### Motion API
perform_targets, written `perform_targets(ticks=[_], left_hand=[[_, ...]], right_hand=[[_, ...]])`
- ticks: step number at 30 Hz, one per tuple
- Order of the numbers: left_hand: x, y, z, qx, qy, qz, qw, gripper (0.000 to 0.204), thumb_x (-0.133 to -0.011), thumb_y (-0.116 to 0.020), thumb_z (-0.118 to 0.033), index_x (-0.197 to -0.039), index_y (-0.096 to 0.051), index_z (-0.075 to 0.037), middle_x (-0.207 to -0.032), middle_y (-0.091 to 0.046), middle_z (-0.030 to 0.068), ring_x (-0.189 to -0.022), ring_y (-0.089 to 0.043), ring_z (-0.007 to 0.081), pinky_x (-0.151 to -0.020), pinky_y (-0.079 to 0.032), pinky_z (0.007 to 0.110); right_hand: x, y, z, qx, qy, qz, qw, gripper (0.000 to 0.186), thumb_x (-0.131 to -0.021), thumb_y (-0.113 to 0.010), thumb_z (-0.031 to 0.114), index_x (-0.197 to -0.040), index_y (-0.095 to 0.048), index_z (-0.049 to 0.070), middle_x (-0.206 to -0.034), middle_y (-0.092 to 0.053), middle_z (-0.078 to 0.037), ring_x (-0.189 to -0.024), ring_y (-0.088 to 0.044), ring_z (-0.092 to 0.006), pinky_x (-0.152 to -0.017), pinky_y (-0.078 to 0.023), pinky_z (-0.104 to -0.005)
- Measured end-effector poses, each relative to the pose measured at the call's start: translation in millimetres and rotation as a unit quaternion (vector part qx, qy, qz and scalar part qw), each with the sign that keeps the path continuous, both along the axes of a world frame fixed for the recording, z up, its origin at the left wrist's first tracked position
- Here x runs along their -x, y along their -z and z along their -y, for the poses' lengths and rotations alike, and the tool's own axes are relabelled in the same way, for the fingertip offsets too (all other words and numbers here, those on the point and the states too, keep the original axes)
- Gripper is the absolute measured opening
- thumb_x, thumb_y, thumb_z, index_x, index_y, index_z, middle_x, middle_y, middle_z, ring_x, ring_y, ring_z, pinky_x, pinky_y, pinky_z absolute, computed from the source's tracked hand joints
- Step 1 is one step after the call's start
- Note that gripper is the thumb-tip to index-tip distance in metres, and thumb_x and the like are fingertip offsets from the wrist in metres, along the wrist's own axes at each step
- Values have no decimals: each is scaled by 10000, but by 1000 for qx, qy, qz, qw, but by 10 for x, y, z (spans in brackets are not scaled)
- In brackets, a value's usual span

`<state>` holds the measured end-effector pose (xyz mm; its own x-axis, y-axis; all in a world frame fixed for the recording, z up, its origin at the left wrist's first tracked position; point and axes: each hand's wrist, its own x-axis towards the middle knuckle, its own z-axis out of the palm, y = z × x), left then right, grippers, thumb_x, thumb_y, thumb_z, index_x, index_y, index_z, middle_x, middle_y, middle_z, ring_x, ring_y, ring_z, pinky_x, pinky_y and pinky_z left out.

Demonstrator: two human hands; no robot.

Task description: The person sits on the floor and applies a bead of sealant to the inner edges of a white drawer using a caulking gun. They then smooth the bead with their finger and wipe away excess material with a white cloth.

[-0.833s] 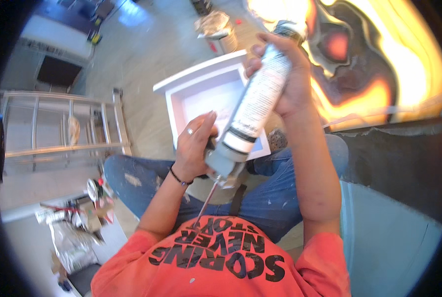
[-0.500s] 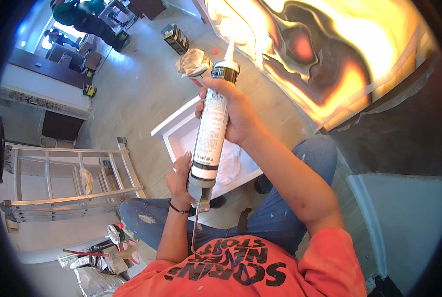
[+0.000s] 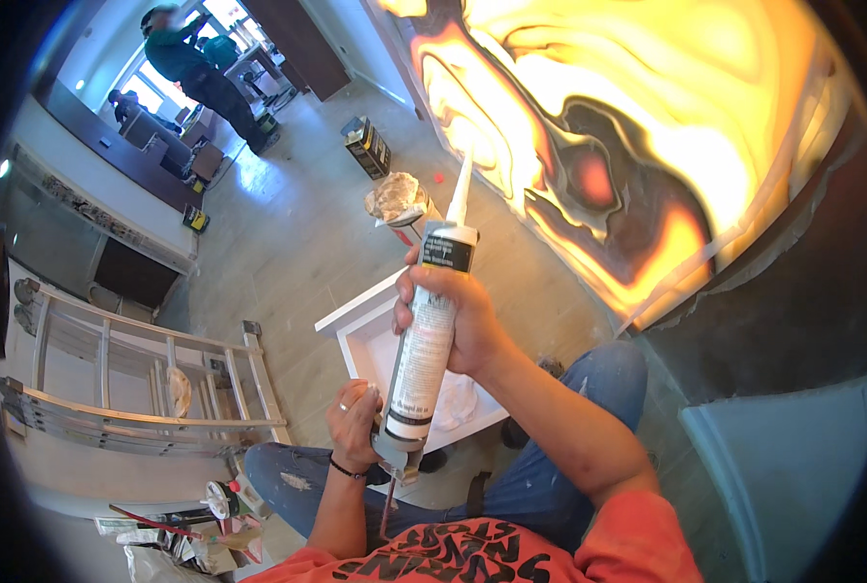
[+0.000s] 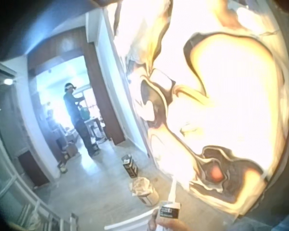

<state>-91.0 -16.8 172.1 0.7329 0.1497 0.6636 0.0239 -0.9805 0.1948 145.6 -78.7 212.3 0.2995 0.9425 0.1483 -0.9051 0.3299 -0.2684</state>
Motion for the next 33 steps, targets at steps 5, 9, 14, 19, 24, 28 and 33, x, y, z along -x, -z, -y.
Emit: perform_targets(ticks=[5,9,14,19,24,28,33], left_hand=[[76,-68,13,-14,-42,-44,998,549,-824,-784,-203,-1293,-599,14,-1083,-667,133,-1027,-677,315,-1044,-484,516],[118,-173,-8,-98,-74,-97,988,531,-847,-790,-270,-1301,-622,-53,-1101,-662,104,-1129,-667,304,-1140,-398,505],[195,-40,-75,-185,-84,-24,979,352,-859,-715,-221,-1181,-723,-77,-883,-628,63,-948,-678,251,-1064,-468,468],[191,-253,-156,-207,-38,-65,975,361,-845,-683,-183,-1161,-728,-14,-819,-580,75,-797,-622,250,-919,-529,469],[176,-305,-183,-210,-27,-61,975,349,-842,-670,-173,-1130,-731,15,-791,-573,79,-769,-617,255,-858,-540,468],[195,-297,-211,-212,-22,-57,975,340,-848,-665,-179,-1112,-730,25,-779,-572,86,-763,-613,264,-836,-540,472],[241,-333,-248,-215,-24,-58,975,323,-854,-638,-172,-1092,-738,21,-782,-582,94,-751,-608,264,-818,-550,454]], right_hand=[[16,-33,93,-98,-27,36,994,380,-887,-694,179,-1192,-492,76,-834,-592,-90,-690,-646,-226,-687,-548,-409],[94,-102,148,-146,-40,87,985,445,-835,-740,168,-1165,-470,39,-790,-565,-103,-638,-625,-241,-637,-536,-417],[112,-144,174,-206,-93,83,971,473,-800,-774,127,-1166,-489,35,-801,-591,-113,-679,-644,-243,-666,-531,-396],[141,-173,141,-196,-54,81,976,429,-819,-721,180,-1145,-474,51,-751,-544,-71,-626,-614,-218,-636,-526,-401],[150,-200,149,-202,-52,96,973,427,-829,-707,199,-1158,-474,60,-750,-536,-64,-629,-617,-213,-653,-533,-404],[151,-206,151,-205,-49,108,972,435,-826,-707,209,-1164,-472,66,-756,-543,-66,-641,-625,-217,-673,-537,-411],[190,-197,120,-194,-49,107,974,441,-829,-708,213,-1165,-463,69,-766,-556,-69,-679,-650,-228,-712,-541,-420]])
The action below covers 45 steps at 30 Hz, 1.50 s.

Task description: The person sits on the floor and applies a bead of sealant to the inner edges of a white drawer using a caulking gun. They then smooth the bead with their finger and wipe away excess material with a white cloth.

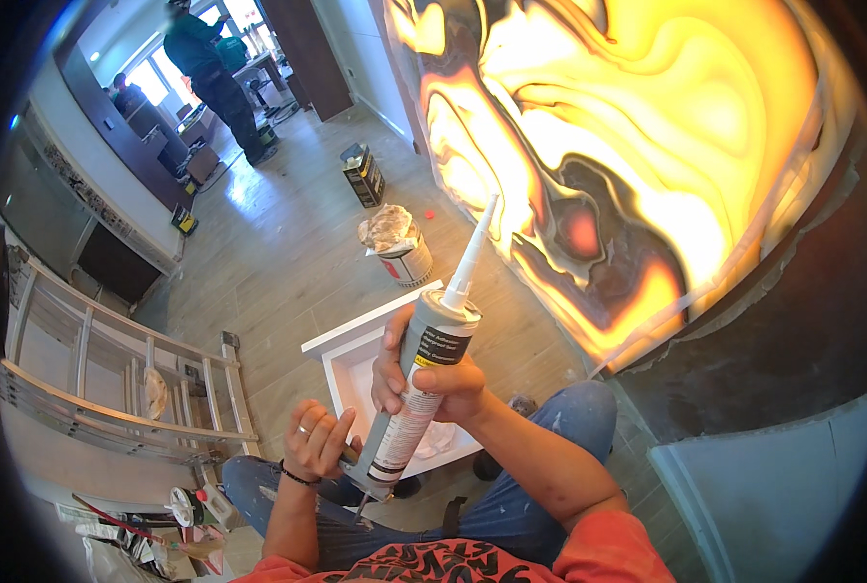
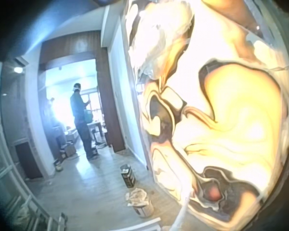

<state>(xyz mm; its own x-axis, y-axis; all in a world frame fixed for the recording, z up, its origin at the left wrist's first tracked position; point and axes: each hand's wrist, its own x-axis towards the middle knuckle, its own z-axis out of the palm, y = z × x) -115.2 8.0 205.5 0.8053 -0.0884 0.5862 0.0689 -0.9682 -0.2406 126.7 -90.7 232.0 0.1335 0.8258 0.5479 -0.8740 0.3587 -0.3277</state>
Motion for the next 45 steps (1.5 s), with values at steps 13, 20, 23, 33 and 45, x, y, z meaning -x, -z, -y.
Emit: perform_targets(ticks=[13,20,23,33,45], left_hand=[[34,-18,-16,9,5,3,1000,283,-865,-648,-155,-1063,-725,32,-775,-557,93,-740,-592,268,-794,-539,479],[25,64,28,47,-1,23,999,319,-858,-642,-162,-1099,-742,21,-770,-576,83,-732,-599,255,-804,-540,444],[-20,145,76,69,-21,18,997,333,-886,-652,-188,-1149,-729,2,-841,-600,81,-812,-623,249,-904,-535,453],[-24,150,87,321,-37,11,946,554,-881,-772,-192,-1385,-588,-50,-1474,-533,180,-1372,-500,361,-1158,-373,473],[308,-1912,-292,506,100,222,827,444,-927,-534,-82,-1356,-592,16,-1330,-584,153,-1282,-571,277,-1068,-430,398]], right_hand=[[16,11,-13,1,-10,7,1000,470,-831,-743,214,-1176,-460,64,-773,-558,-79,-727,-664,-248,-764,-557,-437],[73,-34,-33,46,26,16,999,559,-820,-769,151,-1247,-418,68,-841,-560,-108,-737,-663,-265,-755,-575,-455],[79,-115,13,90,35,38,995,590,-810,-775,91,-1276,-414,82,-844,-569,-112,-728,-668,-263,-734,-580,-443],[5,-1041,198,198,306,430,826,530,-784,-862,141,-1224,-599,3,-996,-708,-80,-931,-688,-154,-832,-545,-328],[149,-1512,160,87,387,749,531,648,-667,-839,149,-1262,-598,62,-905,-719,-212,-883,-694,-421,-774,-539,-464]])
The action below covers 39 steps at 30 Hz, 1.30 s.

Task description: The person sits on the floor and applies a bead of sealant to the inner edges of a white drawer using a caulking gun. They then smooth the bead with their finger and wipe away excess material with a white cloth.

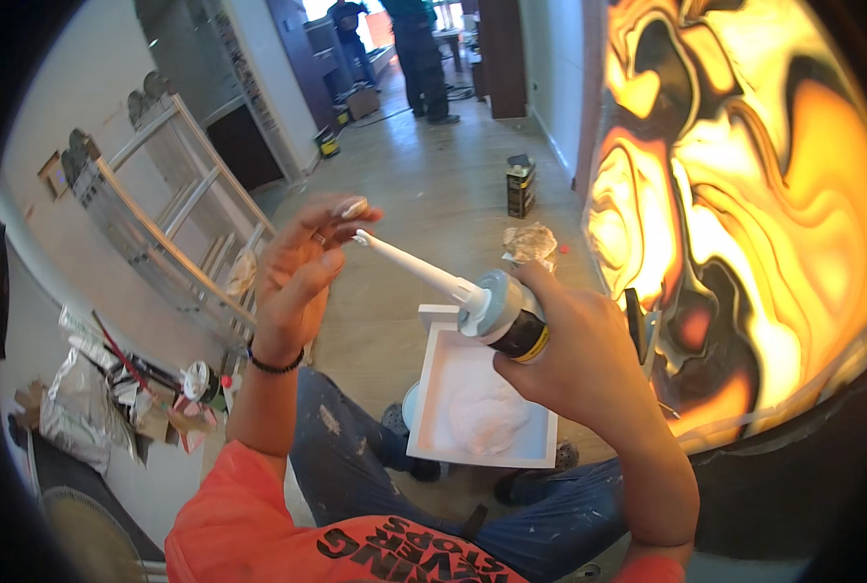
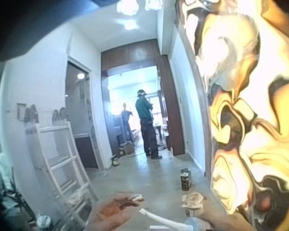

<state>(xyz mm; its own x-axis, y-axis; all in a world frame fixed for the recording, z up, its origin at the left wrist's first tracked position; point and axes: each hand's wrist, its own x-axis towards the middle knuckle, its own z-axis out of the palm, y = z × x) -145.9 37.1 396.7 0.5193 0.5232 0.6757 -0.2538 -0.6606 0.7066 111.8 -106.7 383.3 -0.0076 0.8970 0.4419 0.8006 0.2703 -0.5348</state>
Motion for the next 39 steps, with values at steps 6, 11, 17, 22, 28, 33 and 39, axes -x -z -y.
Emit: perform_targets(ticks=[6,11,17,22,28,33,39], left_hand=[[201,-166,137,-8,36,-37,999,503,-834,-503,-17,-1321,-625,10,-1341,-556,166,-1279,-555,266,-1075,-422,406],[240,-189,243,-8,40,-62,997,481,-831,-514,-10,-1293,-647,7,-1332,-558,164,-1262,-545,253,-1067,-419,407],[279,-184,276,-17,40,-77,996,453,-830,-508,29,-1255,-664,11,-1318,-561,165,-1247,-542,245,-1077,-405,402],[311,-161,248,-33,36,-93,995,434,-819,-495,53,-1208,-683,6,-1300,-560,158,-1249,-541,240,-1083,-404,407],[357,-200,287,-78,-21,-128,988,412,-808,-487,64,-1145,-709,-19,-1313,-552,136,-1241,-544,230,-1079,-409,395],[432,-283,385,-179,-98,-161,966,388,-800,-475,83,-1075,-725,-26,-1292,-570,150,-1233,-544,234,-1060,-424,396],[386,-4,282,-91,-27,-88,992,383,-836,-483,73,-1159,-676,0,-1272,-585,165,-1222,-581,273,-1047,-443,392]], right_hand=[[149,-93,123,26,-21,-24,999,636,-668,-816,132,-1258,-592,52,-898,-717,-209,-868,-693,-429,-774,-541,-465],[165,-145,194,62,-31,-8,998,588,-664,-800,120,-1208,-594,33,-898,-715,-214,-871,-691,-434,-781,-539,-467],[204,-187,228,64,-26,7,998,552,-672,-796,135,-1176,-597,27,-895,-712,-220,-887,-685,-441,-798,-529,-475],[221,-173,209,87,-24,-5,996,536,-682,-790,142,-1167,-593,27,-888,-708,-228,-885,-681,-446,-801,-525,-483],[204,-140,182,101,-25,3,995,552,-676,-791,144,-1179,-593,28,-880,-703,-239,-880,-682,-449,-803,-528,-486],[210,-99,129,83,-29,16,996,619,-671,-795,132,-1246,-595,19,-901,-708,-251,-904,-686,-456,-819,-541,-474],[-36,6,23,20,13,-26,999,702,-707,-775,103,-1367,-557,4,-1020,-729,-240,-1006,-714,-406,-892,-556,-426]])
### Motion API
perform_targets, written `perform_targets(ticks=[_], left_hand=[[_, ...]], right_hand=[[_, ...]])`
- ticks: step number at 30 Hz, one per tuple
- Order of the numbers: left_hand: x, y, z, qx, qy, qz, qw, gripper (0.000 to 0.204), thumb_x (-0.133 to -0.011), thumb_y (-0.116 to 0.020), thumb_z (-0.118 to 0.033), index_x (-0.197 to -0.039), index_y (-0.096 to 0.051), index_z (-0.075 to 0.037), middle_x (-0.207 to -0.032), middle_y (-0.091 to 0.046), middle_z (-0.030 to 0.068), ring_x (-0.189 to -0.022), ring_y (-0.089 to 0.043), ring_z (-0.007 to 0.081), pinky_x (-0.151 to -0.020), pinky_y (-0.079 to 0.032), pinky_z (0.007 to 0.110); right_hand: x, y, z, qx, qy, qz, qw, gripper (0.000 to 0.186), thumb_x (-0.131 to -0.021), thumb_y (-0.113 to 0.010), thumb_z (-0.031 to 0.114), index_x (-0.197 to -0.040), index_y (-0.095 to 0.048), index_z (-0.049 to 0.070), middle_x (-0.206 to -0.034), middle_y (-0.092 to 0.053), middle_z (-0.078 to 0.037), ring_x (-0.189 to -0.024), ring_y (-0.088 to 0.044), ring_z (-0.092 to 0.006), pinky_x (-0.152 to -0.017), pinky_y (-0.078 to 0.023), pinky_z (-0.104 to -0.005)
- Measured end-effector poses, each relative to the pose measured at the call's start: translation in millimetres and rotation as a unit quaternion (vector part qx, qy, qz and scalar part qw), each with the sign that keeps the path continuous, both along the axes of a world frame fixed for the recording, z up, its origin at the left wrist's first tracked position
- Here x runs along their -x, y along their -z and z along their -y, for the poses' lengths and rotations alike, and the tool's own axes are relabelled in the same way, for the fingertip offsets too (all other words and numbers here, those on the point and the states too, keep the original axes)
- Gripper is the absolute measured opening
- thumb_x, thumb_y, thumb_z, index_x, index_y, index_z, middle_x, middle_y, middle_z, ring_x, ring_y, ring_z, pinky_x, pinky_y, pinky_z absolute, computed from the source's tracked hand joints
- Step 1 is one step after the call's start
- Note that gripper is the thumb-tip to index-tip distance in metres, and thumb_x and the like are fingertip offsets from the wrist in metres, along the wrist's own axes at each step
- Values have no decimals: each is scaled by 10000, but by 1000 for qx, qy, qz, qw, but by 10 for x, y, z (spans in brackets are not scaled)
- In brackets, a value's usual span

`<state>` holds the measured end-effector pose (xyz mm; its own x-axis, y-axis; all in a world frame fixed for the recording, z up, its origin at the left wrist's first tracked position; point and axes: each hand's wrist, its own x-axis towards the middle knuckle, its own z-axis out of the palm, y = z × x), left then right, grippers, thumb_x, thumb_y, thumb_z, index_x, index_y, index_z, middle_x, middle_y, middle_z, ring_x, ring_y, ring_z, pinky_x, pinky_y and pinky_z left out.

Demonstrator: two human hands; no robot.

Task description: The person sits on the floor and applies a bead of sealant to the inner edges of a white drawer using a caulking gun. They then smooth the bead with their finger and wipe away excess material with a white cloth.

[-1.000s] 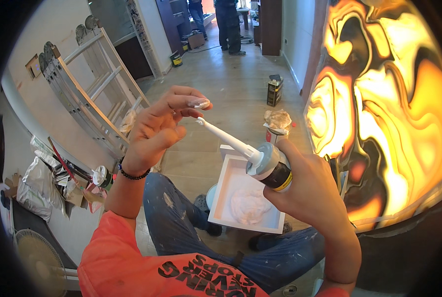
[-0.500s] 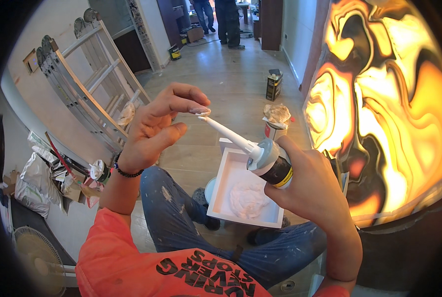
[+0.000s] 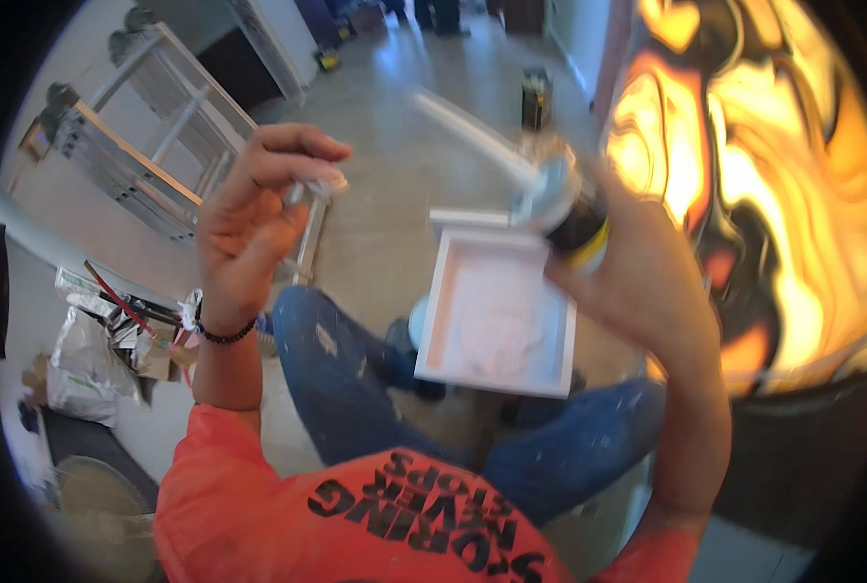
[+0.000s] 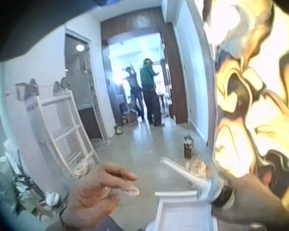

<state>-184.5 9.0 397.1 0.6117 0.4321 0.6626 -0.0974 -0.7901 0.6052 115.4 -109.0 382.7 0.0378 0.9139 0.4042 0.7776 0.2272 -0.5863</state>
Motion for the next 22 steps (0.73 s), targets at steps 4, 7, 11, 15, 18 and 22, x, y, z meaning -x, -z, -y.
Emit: perform_targets(ticks=[4,7,11,15,18,22], left_hand=[[37,682,81,193,23,7,981,382,-874,-478,46,-1230,-617,44,-1282,-602,189,-1221,-613,318,-1056,-459,414],[-100,1321,165,358,-5,16,934,341,-930,-500,13,-1249,-619,33,-1245,-662,159,-1207,-635,277,-1039,-470,383],[-426,2102,241,508,-21,11,861,318,-970,-525,-30,-1269,-629,6,-1211,-690,118,-1164,-653,220,-995,-487,345],[-946,2835,289,583,-10,-80,809,307,-985,-553,-88,-1266,-662,-32,-1186,-693,86,-1130,-655,176,-950,-502,327],[-1303,3160,330,588,-3,-190,786,321,-968,-572,-91,-1268,-664,-26,-1199,-695,89,-1124,-655,178,-968,-503,327],[-1601,3654,329,530,45,-275,800,379,-926,-600,-110,-1286,-650,-5,-1213,-699,123,-1113,-664,206,-981,-507,328]], right_hand=[[-189,264,-246,-85,86,36,992,676,-773,-747,127,-1415,-557,33,-1055,-738,-235,-1004,-735,-355,-894,-566,-427],[-262,405,-367,-146,139,-1,979,429,-817,-749,122,-1220,-644,19,-989,-737,-120,-888,-710,-194,-813,-547,-344],[-259,732,-542,-228,198,2,953,390,-747,-742,47,-1115,-632,-18,-858,-709,-114,-791,-682,-175,-737,-536,-341],[-1001,1341,-708,-175,145,-106,968,371,-759,-751,43,-1105,-632,-14,-869,-697,-92,-764,-669,-174,-729,-537,-334],[-870,1548,-622,-191,182,-2,965,334,-772,-759,56,-1073,-628,-4,-865,-678,-66,-743,-657,-154,-692,-527,-312],[-882,1468,-464,-164,191,60,966,285,-799,-754,90,-1034,-619,2,-767,-651,-49,-658,-646,-148,-622,-523,-311]])
